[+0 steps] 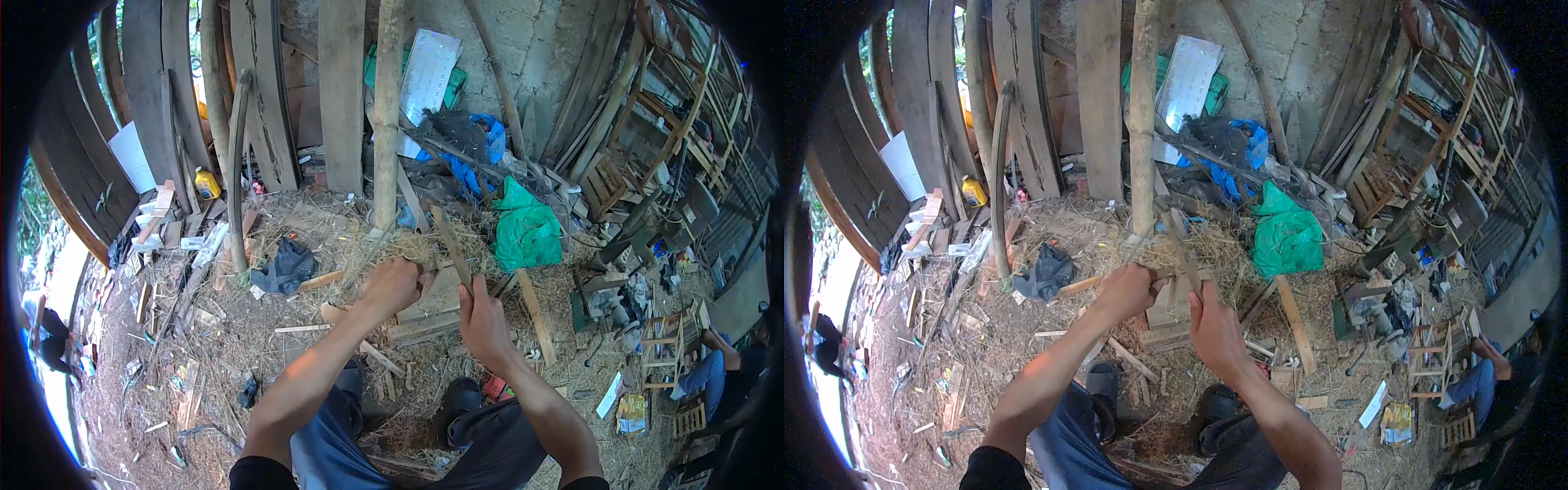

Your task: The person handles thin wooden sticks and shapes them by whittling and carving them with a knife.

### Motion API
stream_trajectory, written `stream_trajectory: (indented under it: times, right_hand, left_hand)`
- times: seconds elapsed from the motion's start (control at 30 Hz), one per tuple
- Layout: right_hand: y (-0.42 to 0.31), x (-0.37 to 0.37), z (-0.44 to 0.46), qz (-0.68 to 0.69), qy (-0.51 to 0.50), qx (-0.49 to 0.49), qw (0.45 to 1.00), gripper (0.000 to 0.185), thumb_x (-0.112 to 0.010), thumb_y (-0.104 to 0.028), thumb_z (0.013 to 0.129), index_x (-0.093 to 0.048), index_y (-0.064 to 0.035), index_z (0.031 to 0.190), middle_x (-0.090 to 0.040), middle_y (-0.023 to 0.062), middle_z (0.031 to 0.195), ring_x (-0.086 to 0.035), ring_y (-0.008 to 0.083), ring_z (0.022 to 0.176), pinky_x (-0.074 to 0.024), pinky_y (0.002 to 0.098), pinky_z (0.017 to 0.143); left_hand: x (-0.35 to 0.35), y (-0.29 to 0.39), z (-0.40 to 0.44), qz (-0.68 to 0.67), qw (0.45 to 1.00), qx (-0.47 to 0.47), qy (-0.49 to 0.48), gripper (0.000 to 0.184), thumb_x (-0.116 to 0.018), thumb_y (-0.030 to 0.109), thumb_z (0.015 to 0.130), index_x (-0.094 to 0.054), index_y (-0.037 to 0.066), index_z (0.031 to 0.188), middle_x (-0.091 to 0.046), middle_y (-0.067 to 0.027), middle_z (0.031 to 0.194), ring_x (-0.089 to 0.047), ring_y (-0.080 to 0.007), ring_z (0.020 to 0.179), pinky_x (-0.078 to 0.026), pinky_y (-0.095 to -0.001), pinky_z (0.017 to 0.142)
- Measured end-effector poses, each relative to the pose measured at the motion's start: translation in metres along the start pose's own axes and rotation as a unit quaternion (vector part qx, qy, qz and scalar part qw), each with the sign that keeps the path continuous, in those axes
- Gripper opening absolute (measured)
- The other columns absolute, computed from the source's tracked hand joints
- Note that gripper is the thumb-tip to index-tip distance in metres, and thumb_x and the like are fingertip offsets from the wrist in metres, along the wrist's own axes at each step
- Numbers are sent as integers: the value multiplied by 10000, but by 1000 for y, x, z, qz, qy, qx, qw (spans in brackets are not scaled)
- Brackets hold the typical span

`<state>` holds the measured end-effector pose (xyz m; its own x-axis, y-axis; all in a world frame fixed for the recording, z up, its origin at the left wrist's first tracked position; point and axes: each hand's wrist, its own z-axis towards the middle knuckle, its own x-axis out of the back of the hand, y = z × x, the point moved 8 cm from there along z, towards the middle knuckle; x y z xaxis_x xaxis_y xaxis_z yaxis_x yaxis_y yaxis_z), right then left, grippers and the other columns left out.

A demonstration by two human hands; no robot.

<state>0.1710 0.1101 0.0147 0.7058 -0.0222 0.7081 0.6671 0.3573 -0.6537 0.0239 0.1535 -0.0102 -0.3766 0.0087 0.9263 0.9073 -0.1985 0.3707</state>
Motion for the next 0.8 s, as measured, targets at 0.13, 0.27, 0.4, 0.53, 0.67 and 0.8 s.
stream_trajectory:
  times: [0.13,0.27,0.4,0.53,0.67,0.8]
  right_hand:
    - [20,-18,0,-70,-61,-14,996,212,-383,-247,964,-375,-38,996,-558,299,647,-543,515,654,-406,585,562]
    - [25,-21,0,-82,-89,-45,992,244,-366,-280,964,-381,-43,1022,-571,306,670,-555,525,683,-430,600,600]
    - [32,-22,-2,-75,-85,-44,993,243,-373,-281,962,-378,-43,1014,-571,305,666,-558,526,686,-435,598,596]
    - [30,-25,-3,-82,-92,-41,992,240,-389,-273,960,-373,-37,1000,-577,292,674,-560,519,672,-431,594,584]
    - [43,-36,0,9,-89,-25,996,282,-403,-301,963,-396,-19,967,-572,280,671,-561,496,658,-393,584,574]
    - [52,-44,7,58,-72,-23,995,321,-422,-321,960,-424,1,954,-562,266,677,-549,481,666,-382,546,582]
  left_hand:
    - [-6,4,6,-59,996,-55,45,196,-521,212,855,-660,85,912,-641,-180,782,-619,-368,784,-494,-466,712]
    - [-7,2,8,-47,995,-63,69,272,-534,304,869,-638,66,947,-643,-177,800,-617,-371,785,-492,-468,702]
    - [12,-9,-10,-28,996,-40,81,343,-509,380,890,-618,69,982,-640,-186,805,-614,-377,784,-491,-471,691]
    - [1,-18,-14,-36,997,-36,52,350,-488,391,907,-616,70,963,-640,-185,796,-614,-381,774,-488,-475,679]
    - [-1,-24,-14,-56,996,-46,43,358,-455,392,926,-602,67,962,-633,-202,786,-609,-402,770,-481,-487,681]
    - [-8,-26,-13,-80,993,-78,46,374,-438,407,931,-583,65,975,-625,-228,779,-602,-424,781,-474,-504,702]
